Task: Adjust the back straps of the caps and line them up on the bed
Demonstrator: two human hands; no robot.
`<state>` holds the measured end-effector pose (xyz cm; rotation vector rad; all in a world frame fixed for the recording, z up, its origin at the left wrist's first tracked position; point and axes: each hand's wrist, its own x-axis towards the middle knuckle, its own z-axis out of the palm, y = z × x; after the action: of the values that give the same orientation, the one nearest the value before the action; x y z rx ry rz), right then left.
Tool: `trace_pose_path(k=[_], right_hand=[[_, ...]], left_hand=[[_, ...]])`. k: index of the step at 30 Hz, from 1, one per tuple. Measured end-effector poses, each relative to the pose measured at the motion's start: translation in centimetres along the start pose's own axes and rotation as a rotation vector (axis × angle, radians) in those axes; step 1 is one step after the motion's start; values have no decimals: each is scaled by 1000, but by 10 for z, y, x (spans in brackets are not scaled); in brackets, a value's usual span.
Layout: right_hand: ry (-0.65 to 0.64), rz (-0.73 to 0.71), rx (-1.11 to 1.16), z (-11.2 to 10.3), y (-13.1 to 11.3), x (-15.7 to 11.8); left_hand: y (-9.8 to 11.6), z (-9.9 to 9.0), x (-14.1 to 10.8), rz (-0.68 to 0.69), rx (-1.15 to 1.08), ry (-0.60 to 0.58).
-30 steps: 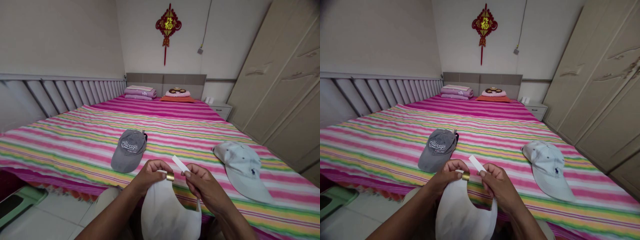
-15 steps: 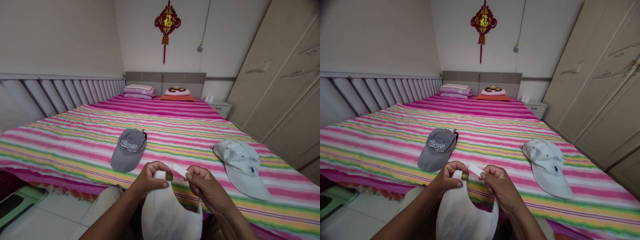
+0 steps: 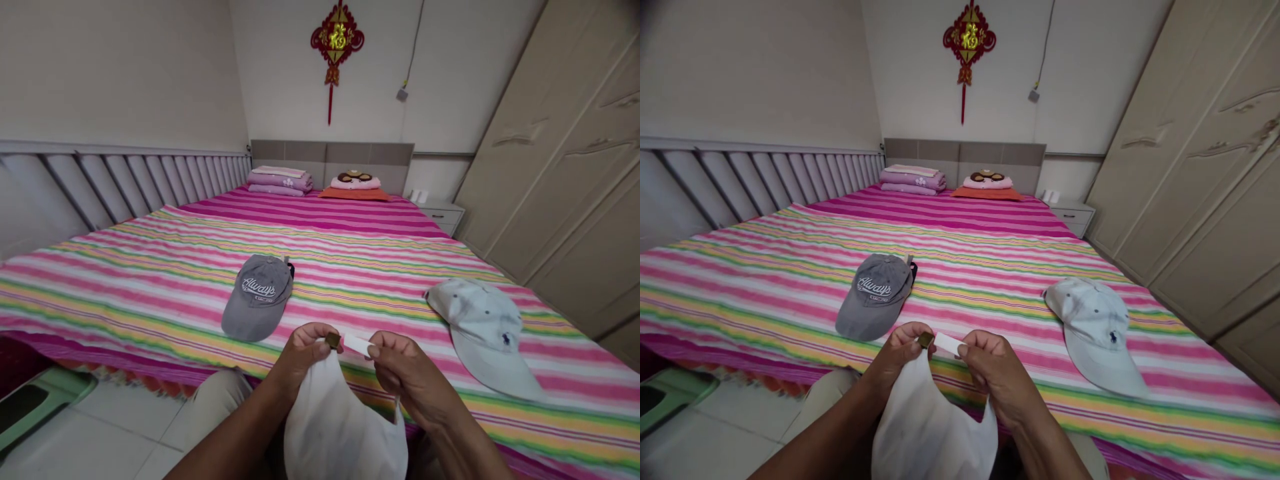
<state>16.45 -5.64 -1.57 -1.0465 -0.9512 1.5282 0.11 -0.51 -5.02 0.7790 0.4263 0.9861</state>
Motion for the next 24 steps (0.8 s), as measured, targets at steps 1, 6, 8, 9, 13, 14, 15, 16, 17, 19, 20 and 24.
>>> trace_pose_path(k=[1,6,8,9,13,14,15,16,17,19,20,24], right_hand=[[-2,5,2,0,0,0],[-19,8,-9,1,2,0],[-23,11,-10,1,3,1],[-23,15,-11,1,4,1],[-28,27,-18,-1,5,3],[-30,28,-18,-1,6,3],[-32,29,-18,-1,6,3],[-33,28,-18,-1,6,3],[-36,28,-17,-1,6,2],[-39,26,-15,0,5,2],[-37,24,-15,0,5,1],[-20,19,-21,1,5,1]], left_hand=[[-1,0,0,-2,-9,-4],[-2,-2,1,-26,-47,-8],[-3,-2,1,-32,-49,7],[-3,-3,1,-35,-47,12],[-2,-2,1,-35,-35,16],[-2,-1,1,-32,-33,20],[-1,-1,1,-31,-32,23],[-1,0,1,-30,-32,27],[-1,1,0,-30,-32,28],[0,1,0,-32,-28,24],[0,1,0,-32,-25,21],[-1,0,0,-32,-8,28]])
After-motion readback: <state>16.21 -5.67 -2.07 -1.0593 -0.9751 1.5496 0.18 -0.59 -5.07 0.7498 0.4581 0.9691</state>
